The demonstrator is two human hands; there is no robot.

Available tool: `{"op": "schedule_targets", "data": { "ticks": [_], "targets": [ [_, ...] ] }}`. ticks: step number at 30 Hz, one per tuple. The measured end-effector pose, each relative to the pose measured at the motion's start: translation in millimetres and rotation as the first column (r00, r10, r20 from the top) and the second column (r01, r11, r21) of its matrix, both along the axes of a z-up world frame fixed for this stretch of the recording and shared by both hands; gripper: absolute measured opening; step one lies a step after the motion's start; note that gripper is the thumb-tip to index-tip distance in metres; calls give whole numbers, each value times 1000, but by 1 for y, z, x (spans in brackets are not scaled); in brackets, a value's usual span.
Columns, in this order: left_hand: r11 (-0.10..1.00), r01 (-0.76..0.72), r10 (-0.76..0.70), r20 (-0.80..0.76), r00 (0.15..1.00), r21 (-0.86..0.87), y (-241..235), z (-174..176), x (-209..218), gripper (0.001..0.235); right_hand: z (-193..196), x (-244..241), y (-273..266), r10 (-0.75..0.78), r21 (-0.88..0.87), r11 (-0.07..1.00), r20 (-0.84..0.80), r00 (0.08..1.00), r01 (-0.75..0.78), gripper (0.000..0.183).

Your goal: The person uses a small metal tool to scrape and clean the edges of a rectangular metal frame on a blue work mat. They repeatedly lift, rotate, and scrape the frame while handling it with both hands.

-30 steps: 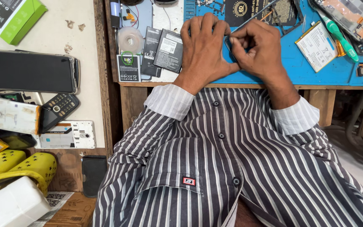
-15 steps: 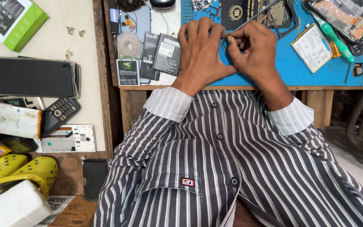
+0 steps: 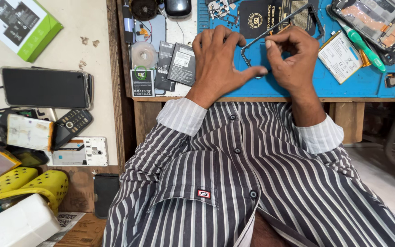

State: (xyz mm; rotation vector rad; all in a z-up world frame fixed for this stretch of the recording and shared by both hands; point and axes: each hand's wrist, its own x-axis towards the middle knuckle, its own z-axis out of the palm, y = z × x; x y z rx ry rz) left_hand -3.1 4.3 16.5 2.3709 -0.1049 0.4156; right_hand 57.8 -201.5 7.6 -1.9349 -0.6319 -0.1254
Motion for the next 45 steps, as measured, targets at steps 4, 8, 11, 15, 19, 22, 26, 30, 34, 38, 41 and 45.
{"op": "schedule_targets", "data": {
  "ticks": [4,8,11,15,19,22,26,30,34,38,41,45],
  "targets": [
    [1000,-4,4,-12,1000,-12,2,-4,3,36,7,-14,-12,-29,-167,985,116,993,48,6],
    [998,-14,14,8,1000,53,-1,5,7,20,23,-27,-13,-76,-326,937,159,984,125,8],
    [996,-9,5,44,999,91,-6,11,6,15,30,-30,-12,-47,-329,938,181,982,106,10],
    [971,15,-38,93,995,240,-11,10,6,14,30,-31,-11,-33,-333,936,242,970,115,11],
    [969,46,-76,114,991,241,-7,9,7,16,30,-34,-13,-19,-299,949,270,963,102,11],
    [966,71,-96,89,991,250,-5,10,10,18,31,-35,-13,-3,-332,939,268,963,95,11],
    [955,97,-121,70,990,279,-6,11,10,17,31,-38,-15,7,-356,930,264,964,91,11],
    [973,107,-118,45,992,206,-1,18,13,17,33,-35,-14,11,-362,928,262,965,88,12],
    [997,68,-69,53,996,29,6,21,12,15,33,-37,-16,27,-334,940,252,967,61,12],
    [999,37,-37,18,999,-20,16,20,13,16,34,-34,-15,36,-341,939,238,971,49,13],
    [999,-5,2,73,997,37,19,18,12,15,35,-33,-14,37,-372,928,196,980,40,12],
    [994,-70,65,66,996,87,24,18,12,21,34,-34,-15,38,-366,930,200,979,39,11]
  ]
}}
